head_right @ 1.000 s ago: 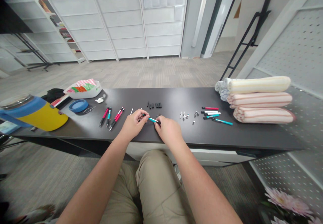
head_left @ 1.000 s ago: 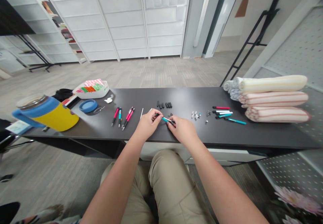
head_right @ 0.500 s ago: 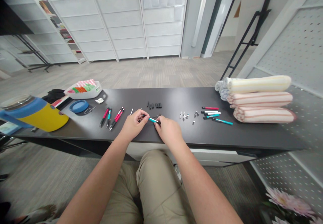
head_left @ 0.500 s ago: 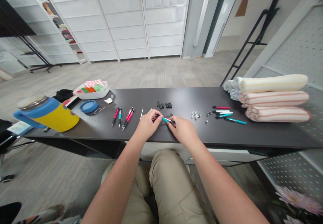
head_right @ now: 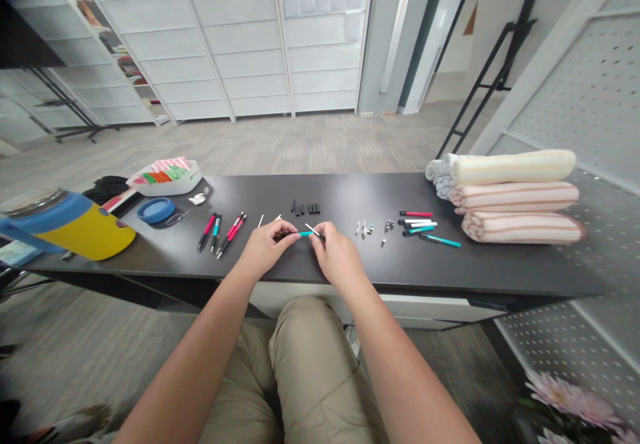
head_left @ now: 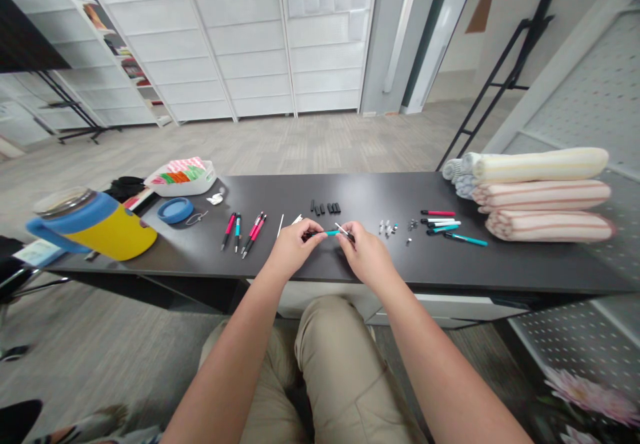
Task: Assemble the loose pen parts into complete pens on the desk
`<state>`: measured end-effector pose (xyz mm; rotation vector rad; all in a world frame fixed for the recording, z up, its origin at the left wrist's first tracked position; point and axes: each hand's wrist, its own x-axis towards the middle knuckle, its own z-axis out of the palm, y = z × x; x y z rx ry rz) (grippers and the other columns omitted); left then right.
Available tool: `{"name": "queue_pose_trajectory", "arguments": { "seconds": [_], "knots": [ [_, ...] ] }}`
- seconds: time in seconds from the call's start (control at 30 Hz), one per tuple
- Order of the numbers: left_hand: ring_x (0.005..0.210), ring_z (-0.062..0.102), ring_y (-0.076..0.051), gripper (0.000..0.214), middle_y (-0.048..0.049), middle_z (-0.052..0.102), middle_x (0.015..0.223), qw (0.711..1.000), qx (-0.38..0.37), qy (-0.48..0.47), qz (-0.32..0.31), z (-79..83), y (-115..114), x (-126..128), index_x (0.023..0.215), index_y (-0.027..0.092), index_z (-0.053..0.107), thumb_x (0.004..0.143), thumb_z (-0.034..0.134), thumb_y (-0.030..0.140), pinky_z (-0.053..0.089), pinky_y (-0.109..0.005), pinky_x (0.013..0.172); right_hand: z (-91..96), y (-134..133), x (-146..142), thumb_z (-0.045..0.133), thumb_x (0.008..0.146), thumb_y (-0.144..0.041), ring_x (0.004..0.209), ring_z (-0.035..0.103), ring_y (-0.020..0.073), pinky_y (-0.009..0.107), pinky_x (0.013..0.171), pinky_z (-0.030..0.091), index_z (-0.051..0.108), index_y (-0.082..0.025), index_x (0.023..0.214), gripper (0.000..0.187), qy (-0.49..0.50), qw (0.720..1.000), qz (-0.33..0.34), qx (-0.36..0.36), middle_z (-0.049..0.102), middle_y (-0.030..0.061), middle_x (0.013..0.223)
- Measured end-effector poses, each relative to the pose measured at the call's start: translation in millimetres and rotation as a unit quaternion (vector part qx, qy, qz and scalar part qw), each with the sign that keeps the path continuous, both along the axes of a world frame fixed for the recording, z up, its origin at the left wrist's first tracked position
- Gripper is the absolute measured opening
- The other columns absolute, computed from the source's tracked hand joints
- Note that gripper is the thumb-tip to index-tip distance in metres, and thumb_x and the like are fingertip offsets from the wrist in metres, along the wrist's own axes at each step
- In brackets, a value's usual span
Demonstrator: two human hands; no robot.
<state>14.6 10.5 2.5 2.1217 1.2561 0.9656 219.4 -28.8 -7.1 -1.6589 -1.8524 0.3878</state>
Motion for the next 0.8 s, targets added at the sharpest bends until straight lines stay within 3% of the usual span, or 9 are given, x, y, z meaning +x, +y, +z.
{"name": "queue_pose_trajectory", "arguments": {
  "seconds": [0.2,0.33,0.5,0.63,0.8],
  "knots": [
    [0.105,0.071,-0.022,0.014,-0.0017,0.079,0.11,0.996,0.048,0.032,-0.065,-1.7,2.5,2.1,0.108,0.026,0.075,0.098,0.067,0.03,0.051,-0.036,0.097,-3.8,-0.7,4.7,0.054,0.103,-0.047,0.068,0.064,0.0202,0.029,0.064,0.039,0.062,-0.025,0.114,0.026,0.1,0.995,0.012,0.02,0.069,0.0001,0.077],
    [0.102,0.071,-0.021,0.012,-0.0033,0.078,0.108,0.998,0.038,0.004,-0.047,-0.9,1.1,1.5,0.107,0.024,0.071,0.1,0.064,0.031,0.053,-0.035,0.093,-0.5,-2.2,5.3,0.052,0.101,-0.057,0.062,0.059,0.0202,0.029,0.061,0.038,0.058,-0.024,0.114,0.036,0.146,0.989,-0.015,0.026,0.062,-0.0021,0.069],
    [0.111,0.072,-0.019,0.013,-0.0062,0.077,0.119,0.995,0.009,-0.095,-0.028,-1.0,-3.8,-0.7,0.115,0.023,0.06,0.106,0.054,0.031,0.053,-0.035,0.1,-1.0,-1.4,7.0,0.037,0.107,-0.051,0.076,0.064,0.0223,0.032,0.071,0.043,0.053,-0.023,0.113,0.033,0.169,0.985,-0.001,0.031,0.067,0.0034,0.086],
    [0.115,0.069,-0.02,0.015,-0.0063,0.074,0.122,0.997,0.055,-0.061,-0.005,-1.7,-3.3,-1.8,0.117,0.024,0.062,0.105,0.055,0.028,0.052,-0.037,0.102,-3.0,-0.6,7.9,0.033,0.108,-0.043,0.077,0.064,0.0221,0.032,0.072,0.043,0.052,-0.023,0.113,0.028,0.164,0.986,0.017,0.028,0.067,0.0031,0.087],
    [0.113,0.063,-0.023,0.013,-0.0053,0.072,0.114,0.991,0.124,0.013,0.039,-0.6,0.0,-1.0,0.112,0.024,0.065,0.102,0.057,0.021,0.049,-0.038,0.102,-2.1,-1.4,5.7,0.046,0.104,-0.04,0.081,0.064,0.0207,0.031,0.074,0.044,0.057,-0.024,0.107,0.02,0.156,0.986,0.048,0.045,0.069,0.0034,0.093]
  ]
}}
